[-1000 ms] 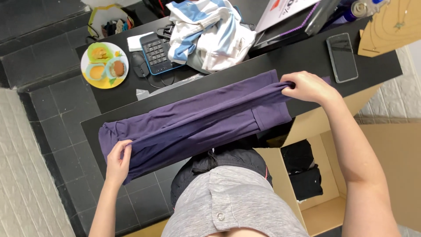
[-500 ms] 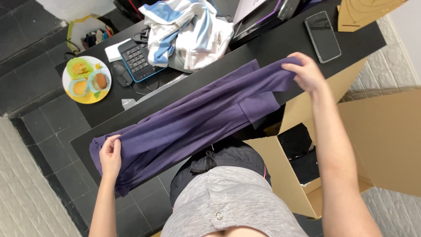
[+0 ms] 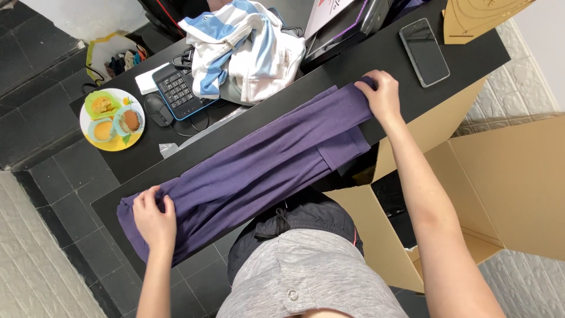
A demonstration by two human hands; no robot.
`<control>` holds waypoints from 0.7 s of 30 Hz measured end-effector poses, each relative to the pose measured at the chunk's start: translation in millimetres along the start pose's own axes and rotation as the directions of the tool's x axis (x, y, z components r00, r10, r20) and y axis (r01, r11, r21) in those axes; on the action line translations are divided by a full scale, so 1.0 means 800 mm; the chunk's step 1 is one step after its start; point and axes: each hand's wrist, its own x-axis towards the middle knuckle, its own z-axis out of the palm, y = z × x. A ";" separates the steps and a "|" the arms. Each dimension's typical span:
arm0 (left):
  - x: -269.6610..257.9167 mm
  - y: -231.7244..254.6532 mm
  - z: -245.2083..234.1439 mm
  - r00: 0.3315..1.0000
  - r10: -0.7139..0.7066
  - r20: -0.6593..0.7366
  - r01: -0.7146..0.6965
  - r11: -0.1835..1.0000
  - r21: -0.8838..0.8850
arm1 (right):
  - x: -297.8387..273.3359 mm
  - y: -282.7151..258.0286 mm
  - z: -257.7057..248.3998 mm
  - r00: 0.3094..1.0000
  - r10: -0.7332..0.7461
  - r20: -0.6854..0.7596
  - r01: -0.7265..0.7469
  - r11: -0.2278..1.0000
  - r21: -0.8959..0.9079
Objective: Folding various items of clothing on a desk and placing them into a cardboard box.
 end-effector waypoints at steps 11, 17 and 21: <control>-0.030 0.143 0.013 0.898 0.344 0.274 -0.313 0.938 -0.151 | -0.095 -0.169 0.061 0.971 -0.238 0.027 0.239 0.966 -0.096; -0.046 0.149 0.019 0.866 0.328 0.379 -0.308 0.945 -0.114 | -0.171 -0.160 0.117 0.960 -0.240 0.143 0.260 0.956 -0.135; -0.054 0.148 0.036 0.860 0.329 0.390 -0.334 0.941 -0.058 | -0.194 -0.144 0.114 0.952 -0.196 0.237 0.259 0.925 -0.276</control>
